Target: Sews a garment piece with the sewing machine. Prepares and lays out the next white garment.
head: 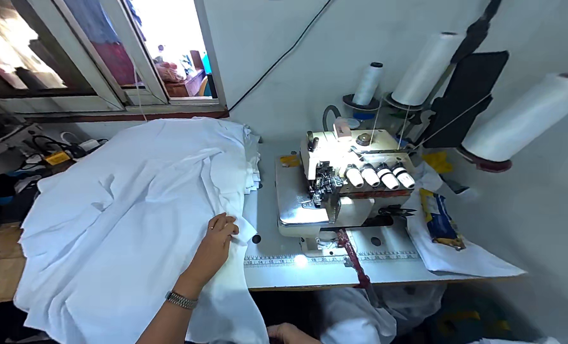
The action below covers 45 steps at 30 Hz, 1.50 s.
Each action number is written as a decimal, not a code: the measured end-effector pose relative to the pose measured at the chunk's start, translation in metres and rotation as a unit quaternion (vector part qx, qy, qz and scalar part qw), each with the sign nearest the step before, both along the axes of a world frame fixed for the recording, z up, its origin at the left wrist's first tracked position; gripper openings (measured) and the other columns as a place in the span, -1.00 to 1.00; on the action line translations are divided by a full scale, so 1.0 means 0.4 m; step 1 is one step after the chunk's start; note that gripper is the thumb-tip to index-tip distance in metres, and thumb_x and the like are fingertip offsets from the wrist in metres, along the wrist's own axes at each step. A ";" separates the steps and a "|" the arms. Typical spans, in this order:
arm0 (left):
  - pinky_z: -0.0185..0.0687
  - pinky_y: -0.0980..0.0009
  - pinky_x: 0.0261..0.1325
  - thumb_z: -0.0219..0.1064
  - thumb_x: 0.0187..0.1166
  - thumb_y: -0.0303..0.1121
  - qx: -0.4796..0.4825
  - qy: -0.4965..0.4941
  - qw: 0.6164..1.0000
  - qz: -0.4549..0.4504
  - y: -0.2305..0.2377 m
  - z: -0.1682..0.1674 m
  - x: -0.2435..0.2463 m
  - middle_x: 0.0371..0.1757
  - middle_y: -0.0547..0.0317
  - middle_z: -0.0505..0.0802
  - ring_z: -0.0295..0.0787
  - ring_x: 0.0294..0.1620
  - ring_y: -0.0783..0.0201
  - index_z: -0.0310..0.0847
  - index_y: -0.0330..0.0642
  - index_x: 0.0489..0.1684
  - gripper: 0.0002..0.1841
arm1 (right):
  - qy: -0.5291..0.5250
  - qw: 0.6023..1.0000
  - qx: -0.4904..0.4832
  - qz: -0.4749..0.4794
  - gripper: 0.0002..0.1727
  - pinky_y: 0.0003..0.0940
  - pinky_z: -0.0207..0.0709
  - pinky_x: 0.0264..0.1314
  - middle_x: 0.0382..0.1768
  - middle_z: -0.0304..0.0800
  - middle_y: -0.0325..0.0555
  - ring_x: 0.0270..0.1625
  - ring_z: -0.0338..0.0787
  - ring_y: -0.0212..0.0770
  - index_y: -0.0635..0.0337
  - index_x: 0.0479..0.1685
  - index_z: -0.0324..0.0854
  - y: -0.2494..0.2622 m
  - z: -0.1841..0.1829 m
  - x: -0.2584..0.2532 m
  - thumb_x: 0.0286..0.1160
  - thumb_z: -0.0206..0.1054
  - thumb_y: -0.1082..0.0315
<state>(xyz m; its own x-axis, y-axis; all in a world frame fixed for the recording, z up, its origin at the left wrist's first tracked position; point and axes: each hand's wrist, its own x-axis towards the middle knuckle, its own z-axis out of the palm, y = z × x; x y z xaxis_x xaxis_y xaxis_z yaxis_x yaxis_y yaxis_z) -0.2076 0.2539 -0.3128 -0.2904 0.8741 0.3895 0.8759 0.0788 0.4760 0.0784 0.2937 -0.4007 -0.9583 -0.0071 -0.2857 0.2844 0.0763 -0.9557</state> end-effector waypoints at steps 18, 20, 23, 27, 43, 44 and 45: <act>0.69 -0.01 0.32 0.32 0.57 -0.45 -0.187 -0.143 0.908 -0.345 -0.009 -0.281 0.559 0.21 -0.29 0.77 0.76 0.24 -0.18 0.77 -0.34 -0.15 -0.85 | -0.101 0.904 0.339 -0.242 -0.25 0.18 0.57 0.27 0.17 0.65 0.27 0.32 0.59 0.32 0.21 0.21 0.72 0.048 0.055 0.440 0.08 0.68 -0.14; 0.71 0.13 0.29 0.18 0.62 -0.48 -0.146 -0.213 0.910 -0.323 0.002 -0.269 0.548 0.12 -0.20 0.83 0.82 0.14 0.00 0.72 -0.40 -0.05 -0.79 | -0.112 0.885 0.360 -0.272 -0.19 0.20 0.61 0.19 0.15 0.66 0.27 0.30 0.62 0.33 0.23 0.23 0.70 0.036 0.043 0.427 0.07 0.66 -0.22; 0.72 0.37 -0.08 -0.02 0.73 -0.44 -0.076 -0.348 0.897 -0.263 0.021 -0.219 0.560 -0.27 0.06 0.81 0.78 -0.26 0.32 0.55 -0.38 -0.06 -0.76 | -0.095 0.835 0.369 -0.398 -0.51 0.20 0.65 0.17 0.03 0.73 0.32 0.19 0.72 0.34 0.35 0.04 0.73 0.032 0.007 0.406 0.25 0.60 0.14; 0.81 0.31 -0.08 0.01 0.78 -0.37 -0.118 -0.438 0.857 -0.243 0.045 -0.140 0.563 -0.33 0.17 0.69 0.76 -0.32 0.34 0.49 -0.34 -0.01 -0.79 | -0.148 0.807 0.323 -0.472 -0.73 0.12 0.63 0.30 0.07 0.77 0.30 0.17 0.79 0.20 0.44 -0.02 0.77 0.117 0.050 0.421 0.41 0.20 0.64; 0.74 0.27 0.29 0.53 0.48 -0.25 -0.065 -0.406 0.872 -0.264 -0.024 -0.023 0.559 0.16 -0.10 0.82 0.81 0.17 0.27 0.44 -0.52 0.41 -0.37 | -0.070 0.930 0.279 -0.227 -0.83 -0.10 0.52 -0.19 -0.42 0.65 -0.04 -0.28 0.68 -0.12 0.28 -0.28 0.65 0.163 0.417 0.199 0.42 0.28 0.33; 0.73 0.31 0.29 0.44 0.54 -0.34 -0.036 -0.402 0.885 -0.230 -0.027 -0.034 0.565 0.09 -0.08 0.85 0.83 0.12 0.32 0.57 -0.51 0.29 -0.54 | -0.077 0.927 0.302 -0.209 -0.82 -0.03 0.52 -0.16 -0.41 0.66 -0.01 -0.25 0.70 -0.06 0.28 -0.25 0.65 0.157 0.443 0.165 0.44 0.28 0.32; 0.71 0.37 0.24 0.34 0.59 -0.43 -0.007 -0.419 0.884 -0.206 -0.029 -0.042 0.555 -0.02 -0.02 0.88 0.82 0.04 0.39 0.68 -0.48 0.12 -0.71 | -0.071 0.922 0.325 -0.198 -0.82 -0.02 0.51 -0.17 -0.42 0.65 -0.02 -0.26 0.69 -0.05 0.26 -0.26 0.64 0.156 0.462 0.140 0.44 0.30 0.30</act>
